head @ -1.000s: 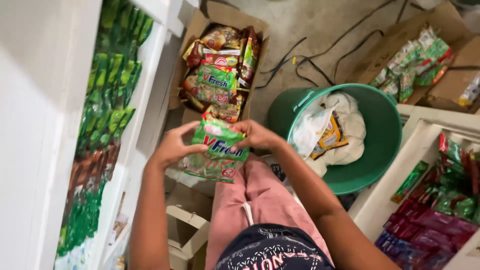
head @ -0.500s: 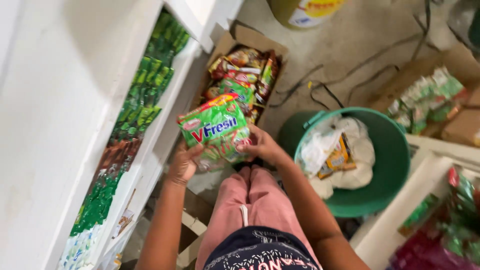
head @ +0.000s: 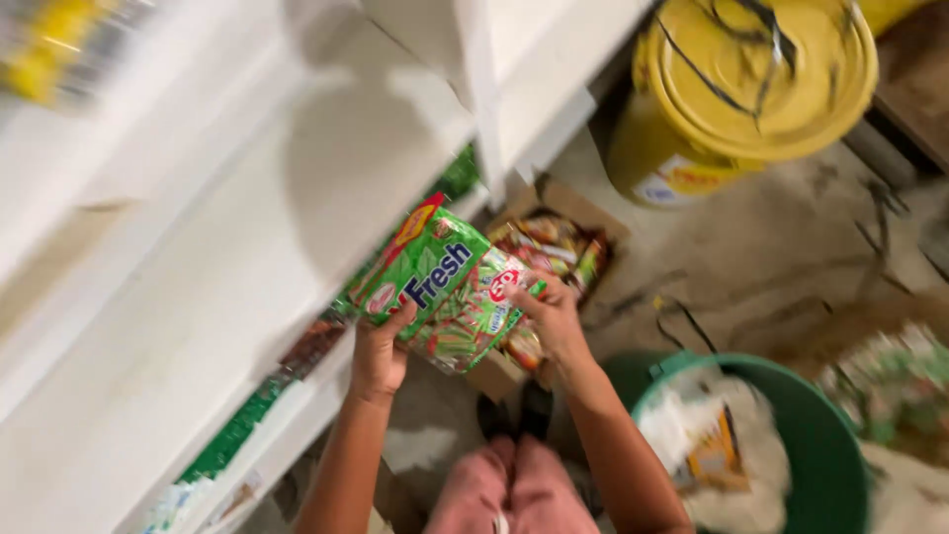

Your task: Stocking various snack bags onto grocery store shelves from a cardboard box.

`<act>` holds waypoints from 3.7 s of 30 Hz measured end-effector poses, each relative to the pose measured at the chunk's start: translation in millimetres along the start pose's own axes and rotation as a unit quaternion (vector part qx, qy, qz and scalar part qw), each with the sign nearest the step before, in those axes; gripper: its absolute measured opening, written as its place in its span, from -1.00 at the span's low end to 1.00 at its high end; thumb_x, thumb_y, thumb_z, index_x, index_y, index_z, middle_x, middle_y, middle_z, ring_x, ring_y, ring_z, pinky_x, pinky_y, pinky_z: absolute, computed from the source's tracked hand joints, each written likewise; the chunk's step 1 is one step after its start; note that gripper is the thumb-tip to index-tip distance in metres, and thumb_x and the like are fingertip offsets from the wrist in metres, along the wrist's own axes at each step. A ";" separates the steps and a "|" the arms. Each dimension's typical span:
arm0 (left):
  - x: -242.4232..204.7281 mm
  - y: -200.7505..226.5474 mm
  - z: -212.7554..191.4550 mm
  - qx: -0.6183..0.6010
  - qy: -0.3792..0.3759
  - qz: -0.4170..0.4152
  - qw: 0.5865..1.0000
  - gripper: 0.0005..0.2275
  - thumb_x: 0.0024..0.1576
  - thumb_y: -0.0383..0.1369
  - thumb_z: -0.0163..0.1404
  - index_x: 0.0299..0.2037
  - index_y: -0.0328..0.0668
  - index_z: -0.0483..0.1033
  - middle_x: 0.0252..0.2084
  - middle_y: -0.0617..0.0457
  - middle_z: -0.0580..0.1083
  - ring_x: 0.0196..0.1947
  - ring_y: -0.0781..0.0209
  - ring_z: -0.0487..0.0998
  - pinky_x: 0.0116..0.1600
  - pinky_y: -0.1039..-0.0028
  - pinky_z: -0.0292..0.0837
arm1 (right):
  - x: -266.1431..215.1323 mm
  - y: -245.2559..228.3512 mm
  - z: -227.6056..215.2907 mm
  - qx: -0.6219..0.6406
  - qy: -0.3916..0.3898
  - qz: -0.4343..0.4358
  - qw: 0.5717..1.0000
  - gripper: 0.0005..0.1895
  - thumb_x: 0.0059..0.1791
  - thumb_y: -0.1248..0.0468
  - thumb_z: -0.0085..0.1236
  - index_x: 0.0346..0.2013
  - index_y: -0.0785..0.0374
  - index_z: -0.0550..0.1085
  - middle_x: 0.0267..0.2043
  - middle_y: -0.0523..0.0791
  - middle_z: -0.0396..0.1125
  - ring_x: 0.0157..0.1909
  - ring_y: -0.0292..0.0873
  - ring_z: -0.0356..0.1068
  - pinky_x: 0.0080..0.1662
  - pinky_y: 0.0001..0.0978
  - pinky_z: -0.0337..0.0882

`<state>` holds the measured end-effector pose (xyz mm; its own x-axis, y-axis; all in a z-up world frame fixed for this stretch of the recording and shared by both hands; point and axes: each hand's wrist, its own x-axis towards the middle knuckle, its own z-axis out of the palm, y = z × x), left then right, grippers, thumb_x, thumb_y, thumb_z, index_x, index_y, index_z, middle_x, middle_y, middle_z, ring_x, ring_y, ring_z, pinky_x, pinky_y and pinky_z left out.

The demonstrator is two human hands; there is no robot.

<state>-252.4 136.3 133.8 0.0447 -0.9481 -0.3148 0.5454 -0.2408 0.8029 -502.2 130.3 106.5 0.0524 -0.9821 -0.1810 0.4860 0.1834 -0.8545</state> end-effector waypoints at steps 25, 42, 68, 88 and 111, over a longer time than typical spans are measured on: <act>240.5 68.1 16.6 0.703 0.059 0.232 0.670 -0.36 0.25 0.11 -0.06 0.50 0.15 0.14 0.60 -0.17 -0.13 0.58 -0.30 -0.19 0.35 -0.53 -0.21 | 208.8 9.2 105.2 -0.639 0.017 -0.291 0.711 -0.40 0.07 0.13 0.09 0.41 0.13 0.26 0.53 -0.04 0.06 0.58 0.08 -0.11 0.46 -0.01 0.05; 289.0 59.9 61.4 0.790 -0.017 0.276 0.547 -0.46 0.39 0.08 -0.29 0.58 0.34 0.02 0.63 -0.11 -0.15 0.59 -0.41 -0.25 0.42 -0.57 -0.44 | 226.3 8.0 94.1 -0.724 -0.041 -0.196 0.660 -0.30 0.08 -0.16 -0.04 0.45 -0.02 0.15 0.60 -0.03 -0.24 0.62 0.09 -0.36 0.43 0.36 -0.35; 95.2 -80.6 70.5 0.703 -0.105 0.412 0.570 -0.42 0.44 -0.11 -0.16 0.61 0.03 -0.11 0.65 -0.10 -0.20 0.67 -0.22 -0.33 0.54 -0.27 -0.57 | -148.8 289.3 -129.9 -0.570 -0.151 0.303 0.749 -0.73 -0.02 0.13 0.04 -0.14 0.21 0.53 -0.15 0.08 0.49 -0.13 0.18 0.50 -0.09 0.04 0.50; -9.2 -395.1 -298.8 0.735 -0.149 -0.203 0.629 -0.56 0.05 -0.22 0.19 0.15 -0.13 0.55 0.19 -0.28 0.44 0.24 -0.21 0.41 0.32 0.15 0.31 | -187.0 379.0 -215.6 -0.458 0.076 0.381 0.800 -0.70 -0.06 0.10 0.16 -0.09 0.10 0.56 -0.15 0.07 0.48 -0.07 0.19 0.46 -0.03 0.05 0.46; 286.7 -447.2 -368.5 0.509 0.185 -0.119 0.832 -0.27 0.08 -0.26 0.40 0.38 -0.17 0.20 0.17 0.03 0.43 -0.01 0.05 0.36 0.00 0.22 0.32 | -5.2 438.5 -329.8 -0.356 0.389 0.274 0.804 -0.08 -0.11 -0.03 0.35 0.37 0.35 0.16 0.26 0.26 0.26 0.26 0.28 0.28 0.21 -0.02 0.33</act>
<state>-175.0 48.7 -502.1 0.3938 -0.7655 -0.5088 -0.4080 -0.6416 0.6495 -577.1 230.1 -427.8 -0.6078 -0.4712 -0.6392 -0.0606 0.8301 -0.5543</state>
